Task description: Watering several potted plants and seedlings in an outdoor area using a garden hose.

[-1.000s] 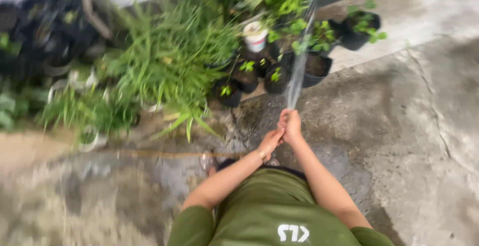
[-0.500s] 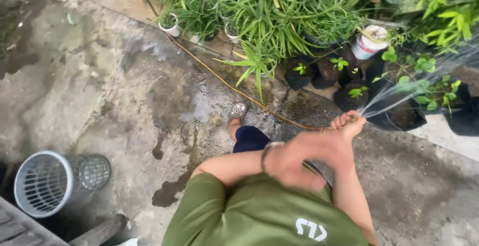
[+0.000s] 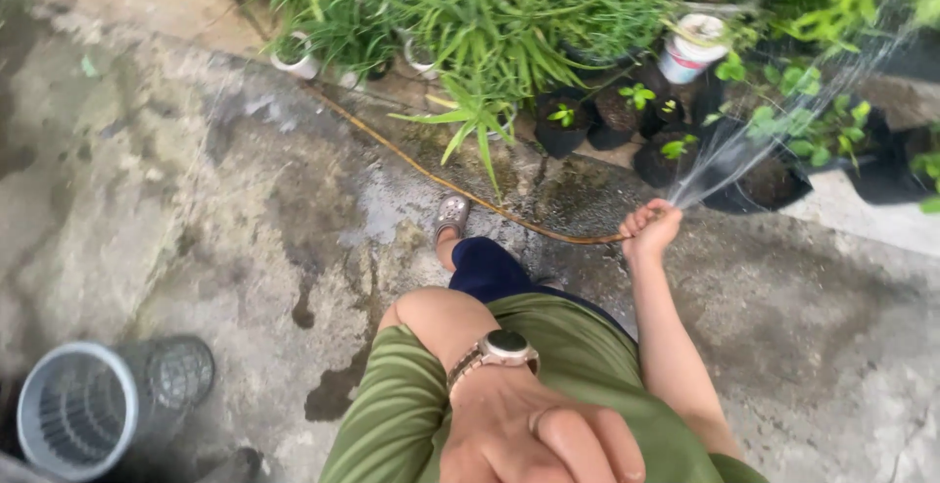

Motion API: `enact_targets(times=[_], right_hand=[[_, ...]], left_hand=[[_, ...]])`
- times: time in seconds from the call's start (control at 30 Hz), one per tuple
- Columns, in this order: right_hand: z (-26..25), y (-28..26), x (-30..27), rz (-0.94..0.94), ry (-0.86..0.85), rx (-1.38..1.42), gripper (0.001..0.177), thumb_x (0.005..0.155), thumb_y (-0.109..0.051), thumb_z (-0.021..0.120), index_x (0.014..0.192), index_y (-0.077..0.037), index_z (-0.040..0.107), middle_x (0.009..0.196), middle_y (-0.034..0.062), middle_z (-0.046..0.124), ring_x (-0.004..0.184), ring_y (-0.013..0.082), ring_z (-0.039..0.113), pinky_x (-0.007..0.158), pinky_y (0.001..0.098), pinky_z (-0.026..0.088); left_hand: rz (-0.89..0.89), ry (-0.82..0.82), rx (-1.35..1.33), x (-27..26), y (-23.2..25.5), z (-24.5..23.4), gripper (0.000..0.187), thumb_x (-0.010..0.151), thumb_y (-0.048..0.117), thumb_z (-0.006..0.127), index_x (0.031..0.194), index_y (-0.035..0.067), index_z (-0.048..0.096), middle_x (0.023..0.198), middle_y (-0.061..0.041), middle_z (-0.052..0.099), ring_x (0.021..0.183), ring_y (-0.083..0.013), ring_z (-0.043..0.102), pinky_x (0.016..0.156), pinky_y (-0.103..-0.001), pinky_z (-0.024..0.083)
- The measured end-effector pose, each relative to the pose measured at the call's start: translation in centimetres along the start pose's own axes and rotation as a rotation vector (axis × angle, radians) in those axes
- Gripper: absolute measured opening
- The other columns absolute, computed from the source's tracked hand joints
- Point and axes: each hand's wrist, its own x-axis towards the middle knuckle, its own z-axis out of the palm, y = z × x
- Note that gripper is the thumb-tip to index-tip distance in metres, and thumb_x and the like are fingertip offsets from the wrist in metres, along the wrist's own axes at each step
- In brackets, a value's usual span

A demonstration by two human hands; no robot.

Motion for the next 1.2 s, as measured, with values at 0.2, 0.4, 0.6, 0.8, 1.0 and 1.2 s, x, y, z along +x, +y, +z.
enact_targets(times=[0.2, 0.4, 0.6, 0.8, 1.0, 1.2], right_hand=[[-0.7, 1.2, -0.9, -0.006, 0.015, 0.039, 0.026, 0.096, -0.037, 0.038, 0.085, -0.016, 0.048, 0.057, -0.0009, 0.032, 0.043, 0.0124, 0.026, 0.04, 0.031, 0.019], [-0.6, 1.8, -2.4, -0.068, -0.021, 0.024, 0.028, 0.1, -0.033, 0.035, 0.087, -0.012, 0.047, 0.054, 0.001, 0.032, 0.04, 0.012, 0.026, 0.037, 0.0305, 0.019], [0.0, 1.8, -3.0, -0.153, -0.05, 0.034, 0.029, 0.103, -0.033, 0.033, 0.089, -0.011, 0.047, 0.054, 0.0013, 0.032, 0.039, 0.0111, 0.025, 0.037, 0.0298, 0.019], [-0.2, 2.2, -2.5, -0.168, -0.056, 0.026, 0.026, 0.103, -0.029, 0.034, 0.089, -0.01, 0.046, 0.055, 0.0017, 0.033, 0.039, 0.0113, 0.025, 0.036, 0.03, 0.019], [-0.5, 3.1, -1.7, -0.228, -0.067, 0.009, 0.022, 0.101, -0.027, 0.033, 0.092, -0.01, 0.045, 0.056, 0.0021, 0.034, 0.04, 0.011, 0.026, 0.036, 0.0301, 0.02], [1.9, 2.0, -2.9, -0.327, -0.101, 0.02, 0.026, 0.105, -0.029, 0.033, 0.092, -0.009, 0.044, 0.057, 0.002, 0.034, 0.04, 0.0105, 0.026, 0.037, 0.0297, 0.021]], left_hand=[[0.327, -0.162, 1.088, 0.0, -1.5, 0.2, 0.02, 0.106, 0.029, 0.042, 0.095, 0.013, 0.044, 0.094, -0.005, 0.031, 0.08, -0.0248, 0.034, 0.07, -0.039, 0.032], [0.627, -0.18, 2.266, -0.4, -1.8, 1.1, 0.018, 0.103, 0.03, 0.043, 0.087, 0.022, 0.039, 0.076, 0.003, 0.021, 0.058, -0.0158, 0.023, 0.055, -0.033, 0.019], [0.636, -0.231, 2.314, -1.2, -2.1, 1.6, 0.015, 0.099, 0.029, 0.042, 0.085, 0.025, 0.039, 0.07, 0.004, 0.019, 0.051, -0.0155, 0.017, 0.048, -0.033, 0.015], [0.714, -0.145, 2.302, 0.3, -2.9, 0.7, 0.025, 0.099, 0.04, 0.049, 0.082, 0.023, 0.041, 0.067, 0.004, 0.02, 0.046, -0.0132, 0.015, 0.044, -0.031, 0.012], [0.497, -0.264, 1.572, -4.4, -3.1, 1.7, 0.024, 0.099, 0.039, 0.037, 0.081, 0.023, 0.038, 0.072, 0.001, 0.02, 0.057, -0.021, 0.021, 0.055, -0.037, 0.022], [-0.222, -0.379, -0.845, -4.3, -4.1, -0.6, 0.042, 0.108, 0.047, 0.027, 0.087, 0.011, 0.028, 0.095, -0.007, 0.03, 0.104, -0.0335, 0.038, 0.092, -0.043, 0.038]])
